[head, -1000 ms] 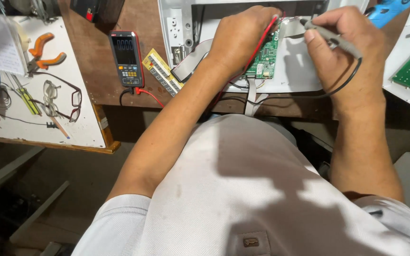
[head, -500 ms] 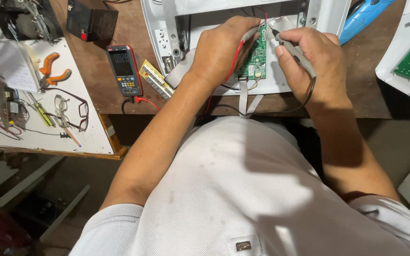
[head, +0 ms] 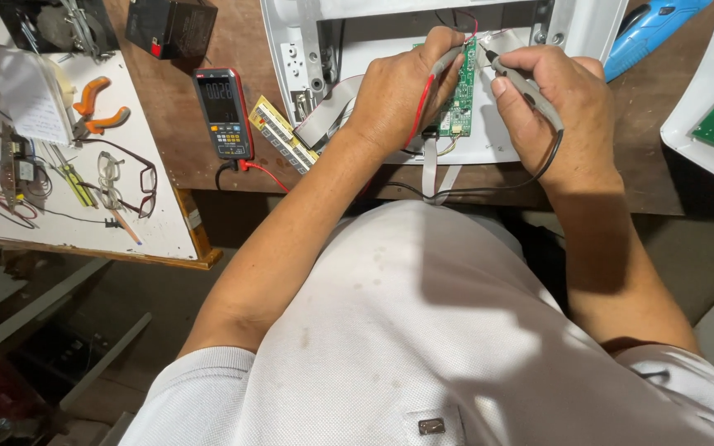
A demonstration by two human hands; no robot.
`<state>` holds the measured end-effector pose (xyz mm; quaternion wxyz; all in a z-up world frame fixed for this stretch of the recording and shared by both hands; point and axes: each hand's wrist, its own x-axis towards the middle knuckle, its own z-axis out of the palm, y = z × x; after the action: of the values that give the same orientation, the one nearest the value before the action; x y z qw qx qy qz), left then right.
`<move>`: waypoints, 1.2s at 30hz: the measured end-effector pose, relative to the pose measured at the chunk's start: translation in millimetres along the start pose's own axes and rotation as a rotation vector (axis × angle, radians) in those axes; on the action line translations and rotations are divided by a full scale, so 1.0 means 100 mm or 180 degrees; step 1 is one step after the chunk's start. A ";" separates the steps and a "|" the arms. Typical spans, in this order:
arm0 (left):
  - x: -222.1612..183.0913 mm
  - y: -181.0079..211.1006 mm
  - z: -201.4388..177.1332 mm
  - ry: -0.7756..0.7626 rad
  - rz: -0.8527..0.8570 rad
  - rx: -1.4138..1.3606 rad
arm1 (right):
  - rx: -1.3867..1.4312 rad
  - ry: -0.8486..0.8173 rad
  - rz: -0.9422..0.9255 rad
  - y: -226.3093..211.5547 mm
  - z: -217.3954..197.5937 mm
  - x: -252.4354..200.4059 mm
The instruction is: Testing electrical components on a circuit board and a battery using a digital multimeter
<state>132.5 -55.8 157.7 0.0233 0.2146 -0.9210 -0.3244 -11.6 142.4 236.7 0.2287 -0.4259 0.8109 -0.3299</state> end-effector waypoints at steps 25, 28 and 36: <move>-0.47 0.25 -0.01 -0.0150 0.0361 0.0178 | 0.0647 -0.0373 -0.0548 -0.36 -0.24 -0.10; -0.50 0.34 0.11 0.0241 0.1063 0.0952 | 0.0767 -0.0483 -0.1175 -0.34 -0.13 -0.16; -0.54 0.39 -0.06 -0.0255 0.0355 0.0022 | 0.0611 -0.0379 -0.0511 -0.15 -0.21 -0.35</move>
<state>167.5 -10.0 191.2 0.0037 0.1498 -0.9328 -0.3278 1.3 172.7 265.0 0.2890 -0.4844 0.7238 -0.3974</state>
